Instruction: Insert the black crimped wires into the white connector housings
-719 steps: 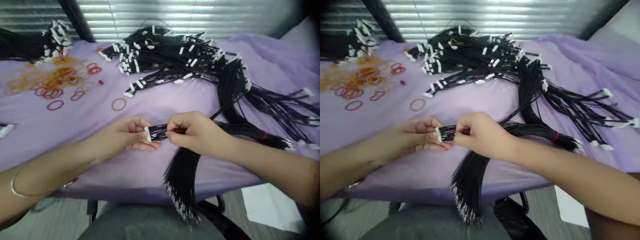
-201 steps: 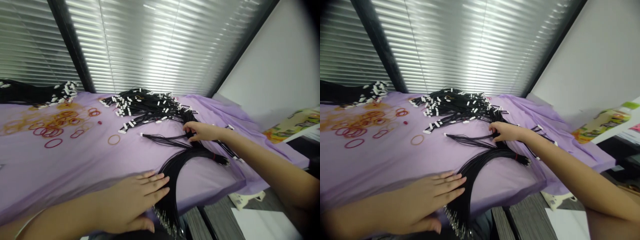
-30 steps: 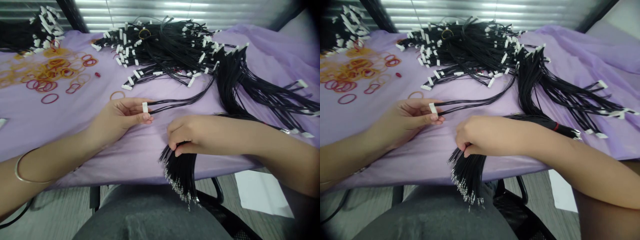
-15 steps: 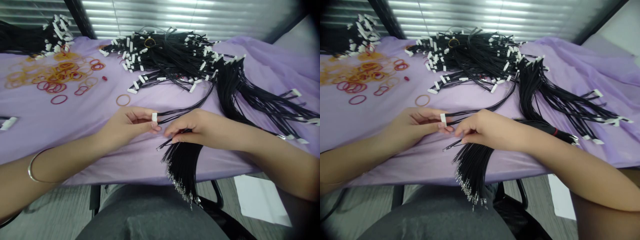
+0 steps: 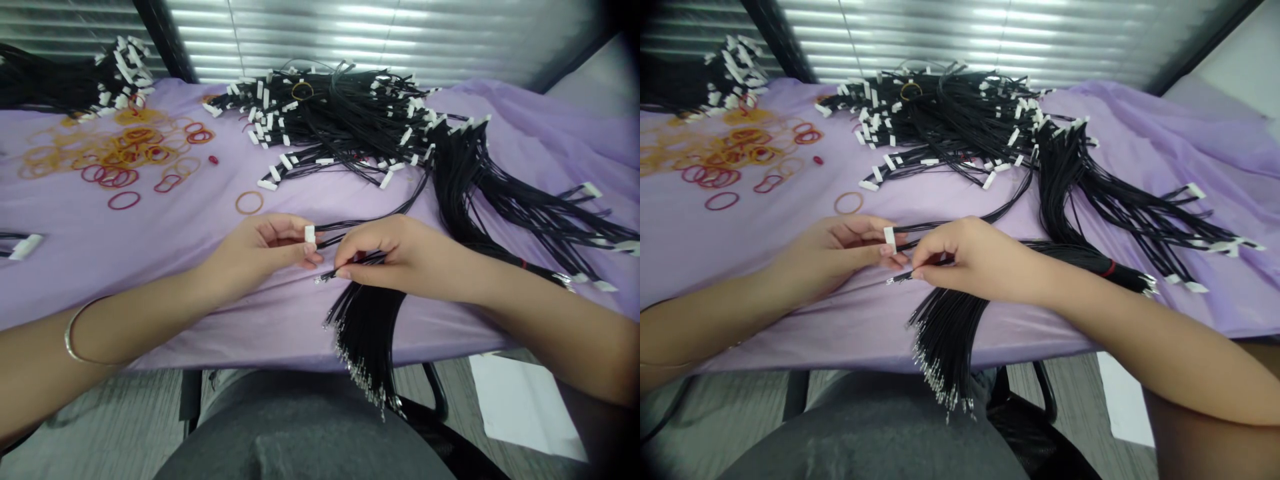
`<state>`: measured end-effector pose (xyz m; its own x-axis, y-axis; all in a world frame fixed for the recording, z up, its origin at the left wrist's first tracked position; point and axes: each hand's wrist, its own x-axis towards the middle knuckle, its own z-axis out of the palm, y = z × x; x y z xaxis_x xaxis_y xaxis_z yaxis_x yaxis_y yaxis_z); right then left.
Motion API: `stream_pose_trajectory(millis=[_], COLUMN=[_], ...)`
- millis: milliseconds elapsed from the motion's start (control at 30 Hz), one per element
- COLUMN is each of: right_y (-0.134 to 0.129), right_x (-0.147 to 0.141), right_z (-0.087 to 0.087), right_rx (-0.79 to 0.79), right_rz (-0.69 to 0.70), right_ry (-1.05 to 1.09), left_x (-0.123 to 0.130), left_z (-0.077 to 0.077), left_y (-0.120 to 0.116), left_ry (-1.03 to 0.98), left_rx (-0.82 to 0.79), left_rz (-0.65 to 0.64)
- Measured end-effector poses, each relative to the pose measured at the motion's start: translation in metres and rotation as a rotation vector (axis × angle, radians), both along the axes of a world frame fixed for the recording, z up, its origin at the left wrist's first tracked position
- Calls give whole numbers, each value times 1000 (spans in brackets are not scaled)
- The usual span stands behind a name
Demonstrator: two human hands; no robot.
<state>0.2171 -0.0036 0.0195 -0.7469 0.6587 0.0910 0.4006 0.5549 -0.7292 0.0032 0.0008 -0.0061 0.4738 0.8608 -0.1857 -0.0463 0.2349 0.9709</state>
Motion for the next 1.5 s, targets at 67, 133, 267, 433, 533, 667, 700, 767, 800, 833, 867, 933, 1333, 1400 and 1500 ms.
stream_pose_trajectory(millis=[67,133,267,433,533,667,700,767,800,833,867,933,1333,1400,1500], right_y=[-1,-1,0,0,-2,-1,-1,-1,-1,-1,-1,-1,3,3,2], right_x=[-1,-1,0,-1,-2,-4,-4,-5,-6,-6,-7,-8,-6,-6,-7], right_z=[-1,-2,-3,-1,0,0,0,-1,-2,-3,-4,-6,-5,-4,-3], right_rx=[86,155,175,107,51,-14,-35,-82,-103,-118,-127,-138,-147,-145,-143], right_rz=[28,47,-19,-139,-186,-259,-273,-292,-297,-299,-300,-299,-362,-360,-344], right_ry=[-37,-26,78,79,75,68,69,73,76,80,82,86,173,151,117], left_x=[-1,-2,-3,-3,-3,-3,-3,-2,-2,-2,-1,-1,-1,0,0], left_z=[0,-1,-3,-3,-3,-2,-2,-1,-1,-1,-1,-1,-2,-1,-1], left_y=[1,1,1,1,2,1,0,-2,-2,-3,-3,-3,1,1,1], left_ry=[16,19,-13,-24,-56,-99,-104,-109,-111,-109,-107,-95,-69,-74,-80], left_rx=[0,9,-4,-17,-51,-108,-113,-115,-117,-121,-129,-149,-182,-198,-203], left_rz=[-26,-48,-31,-22,-41,-85,-96,-111,-114,-117,-117,-112,-105,-116,-119])
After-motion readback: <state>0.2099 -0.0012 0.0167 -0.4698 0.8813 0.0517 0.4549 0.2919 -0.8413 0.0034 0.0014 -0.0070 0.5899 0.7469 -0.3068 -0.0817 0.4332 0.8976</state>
